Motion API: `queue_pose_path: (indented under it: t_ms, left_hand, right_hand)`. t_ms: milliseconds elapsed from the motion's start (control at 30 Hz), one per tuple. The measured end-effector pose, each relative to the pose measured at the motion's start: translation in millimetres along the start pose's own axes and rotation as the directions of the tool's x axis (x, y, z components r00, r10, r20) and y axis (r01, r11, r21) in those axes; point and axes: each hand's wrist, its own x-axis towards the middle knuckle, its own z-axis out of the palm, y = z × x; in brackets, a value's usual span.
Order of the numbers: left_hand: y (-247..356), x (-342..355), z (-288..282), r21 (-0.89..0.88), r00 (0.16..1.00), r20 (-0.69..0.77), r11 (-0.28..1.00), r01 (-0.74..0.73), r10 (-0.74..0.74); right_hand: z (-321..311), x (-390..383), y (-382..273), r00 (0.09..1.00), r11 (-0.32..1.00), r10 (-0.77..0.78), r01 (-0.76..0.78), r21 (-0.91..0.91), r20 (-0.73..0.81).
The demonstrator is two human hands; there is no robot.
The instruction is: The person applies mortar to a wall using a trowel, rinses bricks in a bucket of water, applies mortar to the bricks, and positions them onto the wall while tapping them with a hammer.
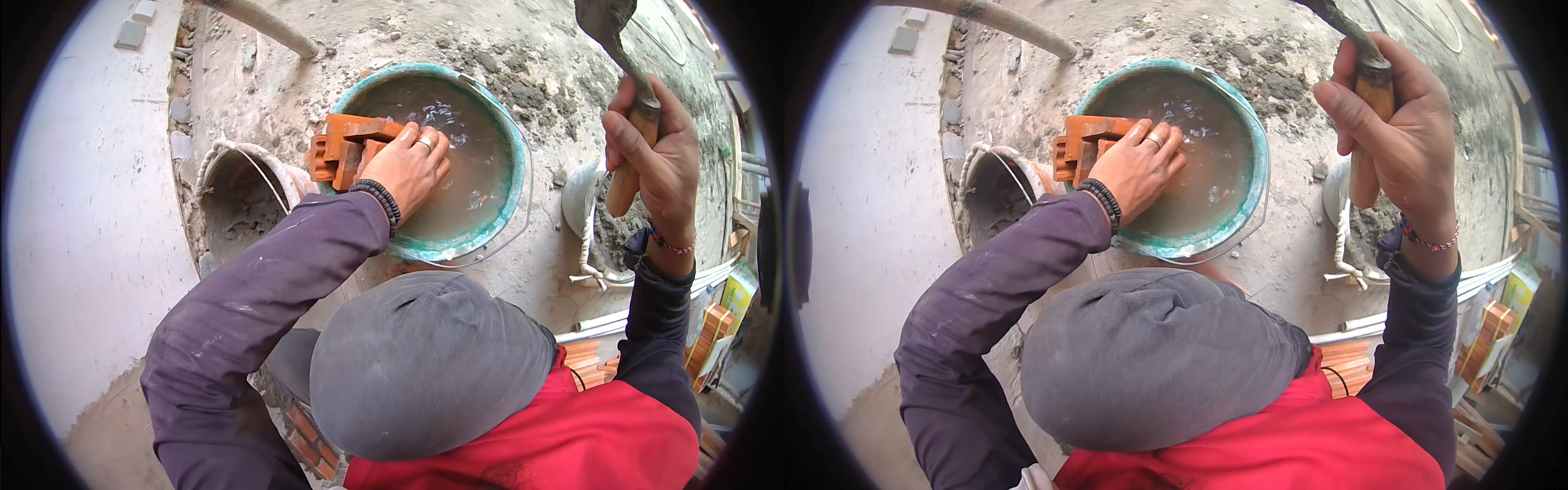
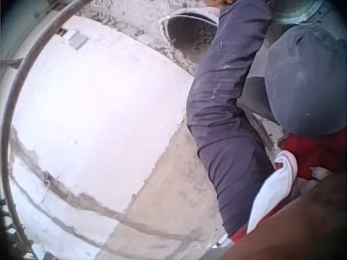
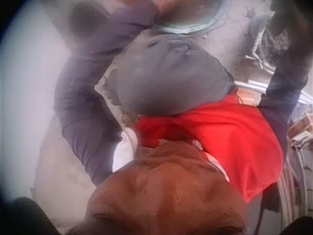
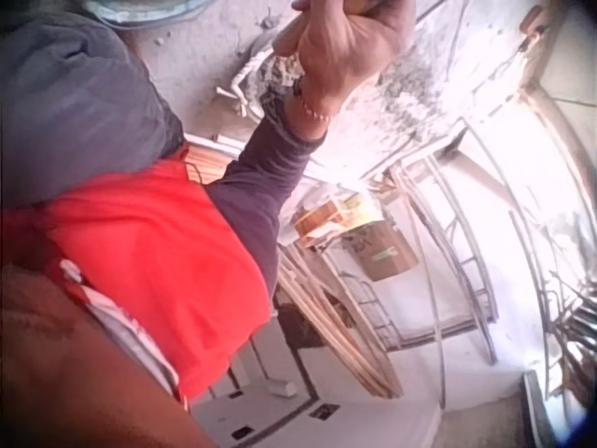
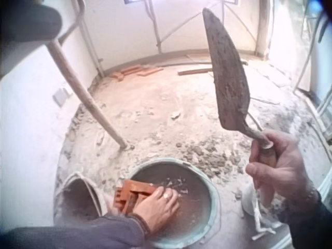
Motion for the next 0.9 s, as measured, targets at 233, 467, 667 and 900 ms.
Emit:
queue_pose_path:
  t_ms: [233,467,667,900]
  left_hand:
    - [21,8,-14,-0.154,0.967,0.151,0.962,0.227,-0.204]
    - [46,9,8,0.017,0.935,0.035,0.936,0.351,-0.352]
    - [28,-7,-22,-0.146,0.906,0.262,0.914,0.379,-0.333]
    - [-49,-113,-87,-0.479,0.805,0.41,0.649,0.591,-0.43]
  right_hand:
    - [11,11,-8,0.998,0.998,0.029,-0.026,-0.056,0.057]
    - [21,16,-9,0.996,0.996,0.035,-0.028,-0.086,0.081]
    - [29,28,-8,0.983,0.991,0.044,-0.02,-0.135,0.179]
    - [59,60,-36,0.939,0.991,0.052,-0.005,-0.136,0.341]
